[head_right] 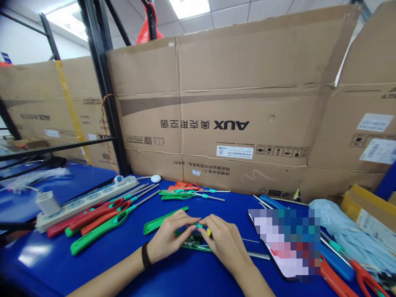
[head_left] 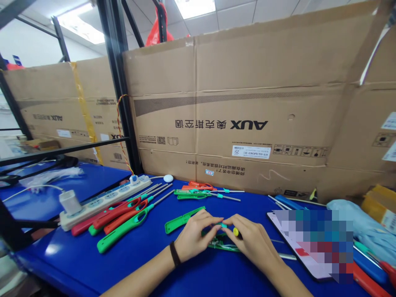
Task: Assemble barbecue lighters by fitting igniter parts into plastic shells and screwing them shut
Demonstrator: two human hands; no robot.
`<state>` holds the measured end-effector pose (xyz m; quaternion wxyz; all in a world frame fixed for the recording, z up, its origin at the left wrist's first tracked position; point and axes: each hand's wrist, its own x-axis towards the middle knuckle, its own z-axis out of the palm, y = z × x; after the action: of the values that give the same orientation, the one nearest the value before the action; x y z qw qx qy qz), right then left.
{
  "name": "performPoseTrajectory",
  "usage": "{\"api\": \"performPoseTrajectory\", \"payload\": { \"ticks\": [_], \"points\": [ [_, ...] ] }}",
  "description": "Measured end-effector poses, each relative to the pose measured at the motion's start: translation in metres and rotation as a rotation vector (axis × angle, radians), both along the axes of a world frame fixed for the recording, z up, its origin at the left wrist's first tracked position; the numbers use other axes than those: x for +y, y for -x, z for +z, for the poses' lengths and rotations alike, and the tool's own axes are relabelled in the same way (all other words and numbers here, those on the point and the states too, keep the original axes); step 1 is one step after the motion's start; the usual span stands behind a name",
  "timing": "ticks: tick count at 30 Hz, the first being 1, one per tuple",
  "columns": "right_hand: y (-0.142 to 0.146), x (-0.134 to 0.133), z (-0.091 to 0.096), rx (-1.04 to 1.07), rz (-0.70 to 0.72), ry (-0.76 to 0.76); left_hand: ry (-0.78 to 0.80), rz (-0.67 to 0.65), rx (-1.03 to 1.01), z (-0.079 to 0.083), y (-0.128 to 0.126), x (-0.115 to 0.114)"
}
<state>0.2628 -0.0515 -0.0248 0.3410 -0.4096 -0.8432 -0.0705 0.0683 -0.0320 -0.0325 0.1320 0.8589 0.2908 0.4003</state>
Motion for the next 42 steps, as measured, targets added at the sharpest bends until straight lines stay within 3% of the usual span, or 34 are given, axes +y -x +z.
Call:
{"api": "performPoseTrajectory", "payload": {
  "ticks": [13, 25, 32, 36, 42],
  "points": [
    [0.002, -0.009, 0.011, 0.038, -0.013, 0.175, 0.035, -0.126, -0.014, 0.001, 0.006, 0.003],
    [0.002, -0.014, 0.012, -0.122, -0.044, 0.151, 0.070, -0.102, -0.050, 0.002, 0.002, -0.006],
    [0.000, -0.010, 0.013, 0.012, 0.043, 0.135, 0.166, -0.052, -0.054, 0.000, -0.001, -0.004],
    [-0.001, -0.009, 0.014, -0.004, 0.124, 0.053, 0.238, -0.036, -0.064, -0.003, -0.003, -0.002],
    [-0.003, -0.008, 0.015, 0.006, 0.139, 0.067, 0.270, -0.025, -0.074, -0.001, -0.002, 0.000]
  ]
}}
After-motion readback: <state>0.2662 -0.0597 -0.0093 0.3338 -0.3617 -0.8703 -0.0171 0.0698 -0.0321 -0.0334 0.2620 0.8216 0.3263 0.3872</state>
